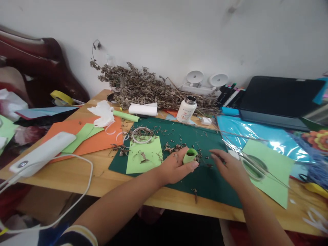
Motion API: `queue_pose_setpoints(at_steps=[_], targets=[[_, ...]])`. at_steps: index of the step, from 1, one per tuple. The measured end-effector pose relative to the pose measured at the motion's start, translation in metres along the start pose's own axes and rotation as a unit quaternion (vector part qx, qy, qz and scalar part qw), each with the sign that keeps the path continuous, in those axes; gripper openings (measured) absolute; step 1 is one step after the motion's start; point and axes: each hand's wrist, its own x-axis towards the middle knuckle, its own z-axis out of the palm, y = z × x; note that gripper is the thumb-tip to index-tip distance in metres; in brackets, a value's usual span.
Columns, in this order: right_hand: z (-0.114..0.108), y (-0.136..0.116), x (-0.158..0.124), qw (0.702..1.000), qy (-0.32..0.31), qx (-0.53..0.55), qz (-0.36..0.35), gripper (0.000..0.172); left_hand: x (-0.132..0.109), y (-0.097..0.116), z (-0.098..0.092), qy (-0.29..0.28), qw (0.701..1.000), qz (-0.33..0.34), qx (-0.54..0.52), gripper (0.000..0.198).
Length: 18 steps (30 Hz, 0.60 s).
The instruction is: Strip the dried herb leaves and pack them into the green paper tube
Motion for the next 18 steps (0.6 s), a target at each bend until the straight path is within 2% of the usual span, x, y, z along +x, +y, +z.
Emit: queue_pose_setpoints(at_steps=[6,10,15,18], targets=[[0.007,-0.005,-0.002,0.997,-0.062,-0.038,0.009,0.035,-0.005,0.004,-0.001,-0.054,0.996,0.068,0.026,0.015],[0.009,-0.007,-0.004,0.995,-0.073,-0.062,0.003,0.045,-0.005,0.004,0.0,-0.071,0.995,0.065,0.035,0.013],[0.0,0.004,-0.012,0.996,-0.074,-0.053,0.01,0.033,-0.005,0.005,0.002,-0.081,0.995,0.05,0.034,0.014],[0.004,0.009,-0.021,0.995,-0.089,-0.043,0.02,0.028,-0.004,0.005,0.002,-0.1,0.993,0.053,0.046,0.016]])
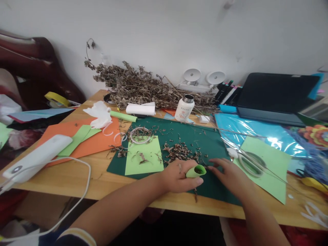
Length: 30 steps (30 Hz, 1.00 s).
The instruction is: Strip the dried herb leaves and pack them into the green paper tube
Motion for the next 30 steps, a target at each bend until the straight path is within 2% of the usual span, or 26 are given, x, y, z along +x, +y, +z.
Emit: queue_pose_setpoints(at_steps=[6,11,14,18,22,25,30], targets=[[0.017,-0.002,-0.01,1.0,0.001,0.022,0.004,0.022,-0.001,-0.002,0.0,0.012,1.0,0.014,-0.021,0.016],[0.019,0.0,-0.012,0.999,0.027,0.02,-0.016,0.02,0.001,-0.004,0.001,0.054,0.999,0.009,0.0,0.014],[0.018,0.001,-0.016,0.999,0.036,0.019,-0.012,0.018,0.002,-0.002,0.002,0.06,0.998,0.008,0.015,0.014],[0.012,-0.009,-0.025,0.996,0.054,0.052,-0.038,0.014,0.003,0.002,0.002,0.067,0.998,0.0,0.016,0.013],[-0.005,-0.028,-0.034,0.98,0.108,0.116,-0.118,0.007,0.004,-0.001,0.005,0.068,0.997,-0.012,0.018,0.011],[-0.017,-0.039,-0.035,0.96,0.125,0.175,-0.179,0.004,0.004,-0.004,0.008,0.063,0.998,-0.015,0.016,0.011],[-0.021,-0.047,-0.03,0.94,0.133,0.261,-0.177,0.007,0.006,-0.005,0.007,0.024,1.0,-0.015,-0.007,0.02]])
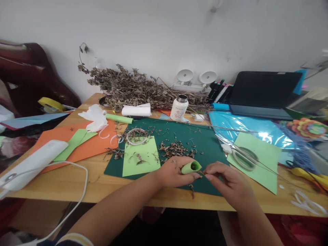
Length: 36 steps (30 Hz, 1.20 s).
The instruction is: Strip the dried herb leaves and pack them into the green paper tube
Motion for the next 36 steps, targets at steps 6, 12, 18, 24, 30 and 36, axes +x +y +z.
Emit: queue_pose_setpoints(at_steps=[6,12,18,24,30,36], targets=[[0.014,0.0,0.0,0.997,0.053,0.048,0.028,0.017,0.002,0.001,0.0,-0.007,1.0,0.005,0.021,0.015],[0.019,0.008,-0.006,0.942,0.19,0.229,0.154,0.012,0.002,0.003,-0.002,0.006,0.997,-0.018,0.079,0.017],[0.013,0.002,0.0,0.852,0.288,0.403,0.17,0.01,0.002,0.004,-0.001,0.014,0.996,-0.036,0.082,0.021],[0.014,-0.031,0.019,0.924,0.207,0.313,0.078,0.016,0.002,0.002,-0.001,-0.002,0.998,-0.013,0.064,0.019],[0.029,-0.034,0.028,0.955,0.136,0.26,0.046,0.019,0.003,-0.002,0.0,0.009,0.998,0.006,0.07,0.01],[0.034,-0.029,0.027,0.974,0.104,0.203,0.004,0.018,0.002,-0.004,0.001,0.0,0.997,0.018,0.07,0.004]])
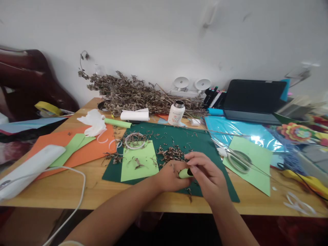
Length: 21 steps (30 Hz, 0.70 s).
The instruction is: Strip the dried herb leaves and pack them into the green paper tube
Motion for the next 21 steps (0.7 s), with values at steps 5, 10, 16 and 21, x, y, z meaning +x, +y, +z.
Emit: queue_pose_setpoints(at_steps=[5,10,16,21], targets=[[-0.003,0.001,-0.001,0.999,-0.016,-0.038,-0.03,0.02,0.0,-0.002,0.001,0.004,0.999,-0.004,-0.034,0.014],[-0.01,0.001,-0.004,0.995,-0.015,-0.072,-0.062,0.024,0.0,0.003,-0.003,0.008,0.999,-0.008,-0.052,0.012],[-0.012,-0.011,0.0,0.974,-0.047,-0.179,-0.132,0.03,0.0,0.001,-0.002,0.006,0.999,0.005,-0.053,0.01],[-0.013,-0.02,0.008,0.965,-0.038,-0.224,-0.134,0.015,0.001,-0.001,-0.002,0.001,0.999,-0.003,-0.035,0.01]])
